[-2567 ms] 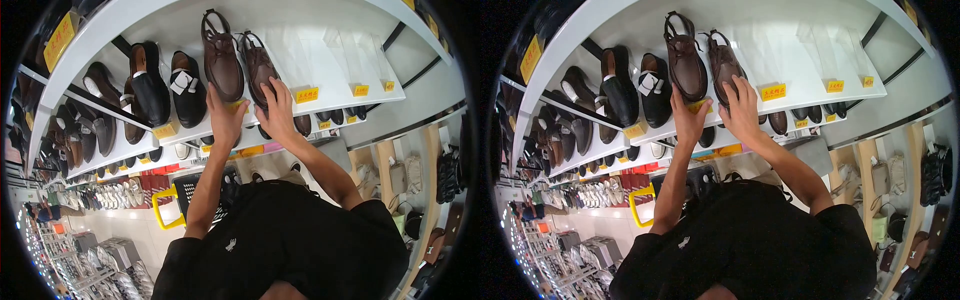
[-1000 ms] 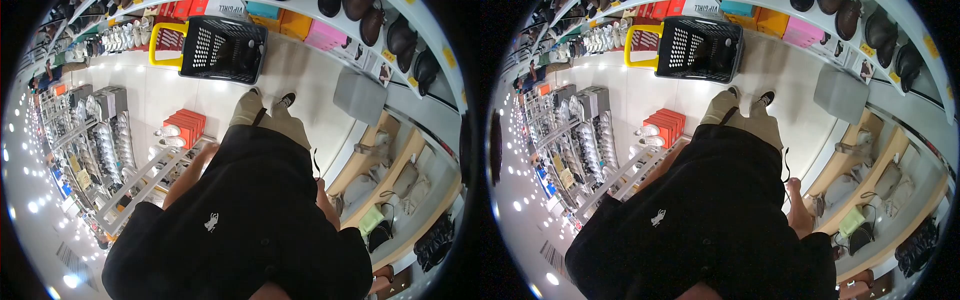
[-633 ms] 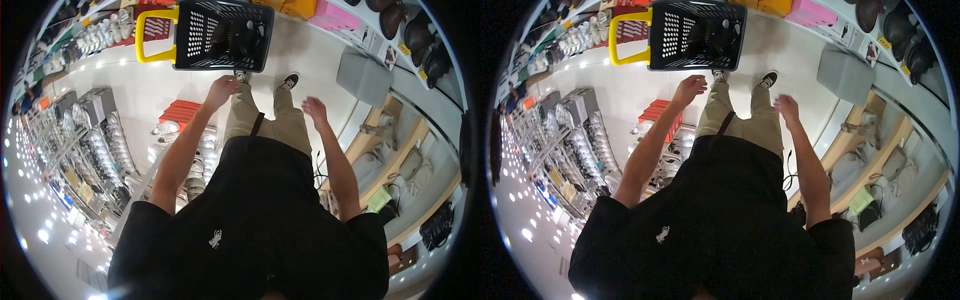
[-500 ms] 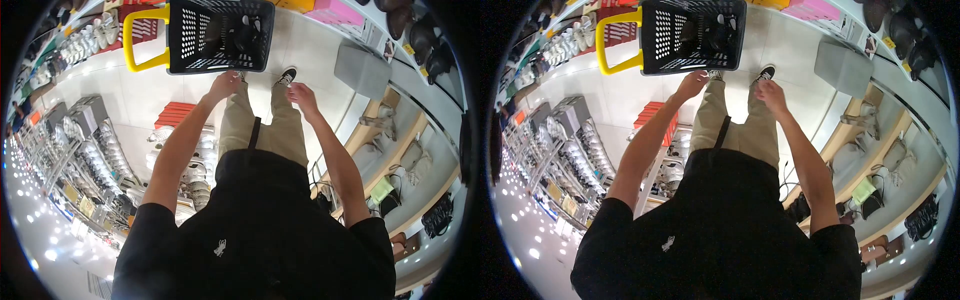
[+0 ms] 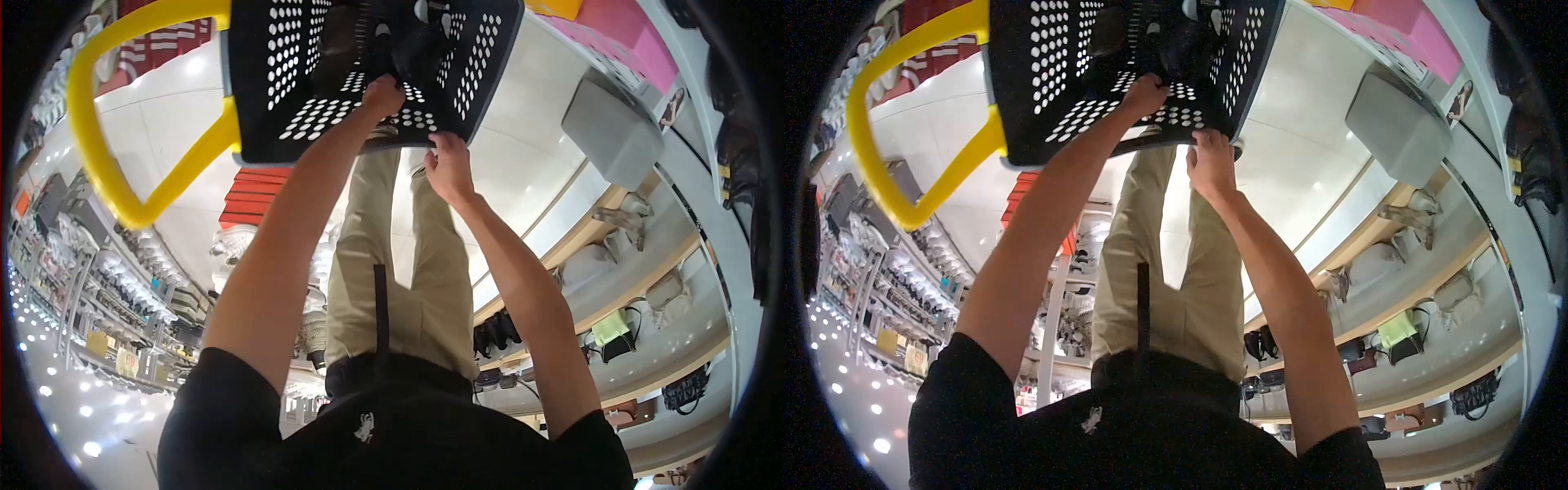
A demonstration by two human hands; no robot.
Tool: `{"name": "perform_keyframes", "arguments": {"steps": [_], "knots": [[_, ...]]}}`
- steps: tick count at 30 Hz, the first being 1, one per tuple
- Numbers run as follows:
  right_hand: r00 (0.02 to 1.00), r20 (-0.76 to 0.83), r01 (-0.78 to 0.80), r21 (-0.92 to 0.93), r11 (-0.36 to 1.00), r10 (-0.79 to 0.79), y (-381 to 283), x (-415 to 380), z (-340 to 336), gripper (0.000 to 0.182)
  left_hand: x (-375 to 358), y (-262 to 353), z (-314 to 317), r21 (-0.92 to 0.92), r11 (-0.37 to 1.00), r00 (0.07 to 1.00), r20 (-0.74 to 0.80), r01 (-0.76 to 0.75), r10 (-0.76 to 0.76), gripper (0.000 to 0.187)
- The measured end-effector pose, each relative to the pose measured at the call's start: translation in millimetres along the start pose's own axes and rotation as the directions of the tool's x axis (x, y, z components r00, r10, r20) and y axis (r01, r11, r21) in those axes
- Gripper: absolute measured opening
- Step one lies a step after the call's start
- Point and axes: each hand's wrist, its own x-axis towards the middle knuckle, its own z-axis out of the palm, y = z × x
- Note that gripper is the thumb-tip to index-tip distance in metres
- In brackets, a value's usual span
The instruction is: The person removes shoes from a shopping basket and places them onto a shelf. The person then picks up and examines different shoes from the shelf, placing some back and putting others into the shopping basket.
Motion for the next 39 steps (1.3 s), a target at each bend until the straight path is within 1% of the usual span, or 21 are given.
{"name": "perform_keyframes", "arguments": {"steps": [4,6,7,9,10,11,13,15,16,18,19,22,24,27,29,30,32,34,35,37,39], "knots": [[0.991,0.125,0.054,-0.045,0.998,-0.048,6,21,3,0.037,61,3,51,-0.339,0.903,0.946,-0.089,0.265,-0.312,0.098],[0.965,0.228,0.122,0.051,0.991,-0.13,14,37,-4,0.038,81,12,74,-0.41,0.86,0.894,-0.192,0.303,-0.406,0.098],[0.955,0.295,-0.047,0.207,0.977,-0.017,13,49,-9,0.038,87,16,78,-0.443,0.84,0.86,-0.243,0.314,-0.449,0.099],[0.87,0.464,-0.396,0.456,0.797,0.167,13,69,-13,0.037,95,21,68,-0.42,0.83,0.872,-0.154,0.368,-0.465,0.1],[0.911,0.388,-0.324,0.471,0.821,0.137,38,78,13,0.036,93,23,59,-0.401,0.825,0.874,-0.106,0.399,-0.474,0.101],[0.902,0.401,-0.393,0.607,0.691,0.161,53,91,28,0.036,93,21,54,-0.383,0.845,0.888,-0.118,0.373,-0.445,0.102],[0.647,0.574,-0.685,0.727,0.051,0.502,52,120,40,0.034,95,16,39,-0.345,0.887,0.916,-0.144,0.308,-0.374,0.102],[0.509,0.645,-0.666,0.714,-0.214,0.57,77,142,76,0.032,120,-16,33,-0.538,0.832,0.94,-0.195,0.136,-0.28,0.085],[0.437,0.684,-0.633,0.695,-0.34,0.584,86,148,92,0.032,98,-3,1,-0.752,0.646,0.937,-0.121,0.129,-0.328,0.075],[0.426,0.727,-0.462,0.687,-0.561,0.539,85,163,122,0.035,63,10,-56,-0.883,0.456,0.96,-0.022,0.111,-0.277,0.067],[0.404,0.765,-0.404,0.641,-0.652,0.501,92,174,138,0.037,48,8,-67,-0.865,0.491,0.955,-0.048,0.107,-0.292,0.064],[0.555,0.631,-0.2,0.734,-0.649,0.542,110,200,172,0.039,3,8,-88,-0.838,0.515,0.949,0.013,0.181,-0.314,0.061],[0.863,0.304,-0.244,0.95,-0.194,0.403,248,213,304,0.051,-8,-17,-72,-0.881,0.403,0.947,0.131,0.247,-0.294,0.06],[0.695,0.523,-0.208,0.803,-0.558,0.494,150,228,191,0.05,-8,-23,-70,-0.886,0.312,0.931,0.277,0.343,-0.237,0.054],[0.612,0.597,-0.106,0.711,-0.695,0.518,175,235,208,0.052,-3,-25,-70,-0.895,0.236,0.921,0.337,0.378,-0.196,0.052],[0.691,0.467,0.006,0.76,-0.65,0.552,128,241,186,0.048,5,-26,-65,-0.907,0.167,0.914,0.353,0.387,-0.199,0.052],[0.628,0.537,-0.063,0.757,-0.65,0.564,142,246,196,0.045,6,-26,-69,-0.93,0.094,0.93,0.343,0.356,-0.129,0.055],[0.505,0.66,-0.248,0.728,-0.639,0.556,134,243,175,0.031,11,-31,-63,-0.947,-0.041,0.921,0.321,0.32,-0.221,0.051],[0.49,0.666,-0.217,0.718,-0.661,0.562,128,240,170,0.031,15,-33,-60,-0.95,-0.103,0.913,0.313,0.296,-0.263,0.049],[0.465,0.675,-0.145,0.696,-0.703,0.573,129,234,166,0.032,18,-29,-62,-0.947,-0.036,0.858,0.306,0.321,-0.413,0.054],[0.591,0.667,-0.163,0.65,-0.742,0.454,128,227,161,0.037,21,-22,-65,-0.939,0.027,0.821,0.285,0.342,-0.496,0.057]]}}
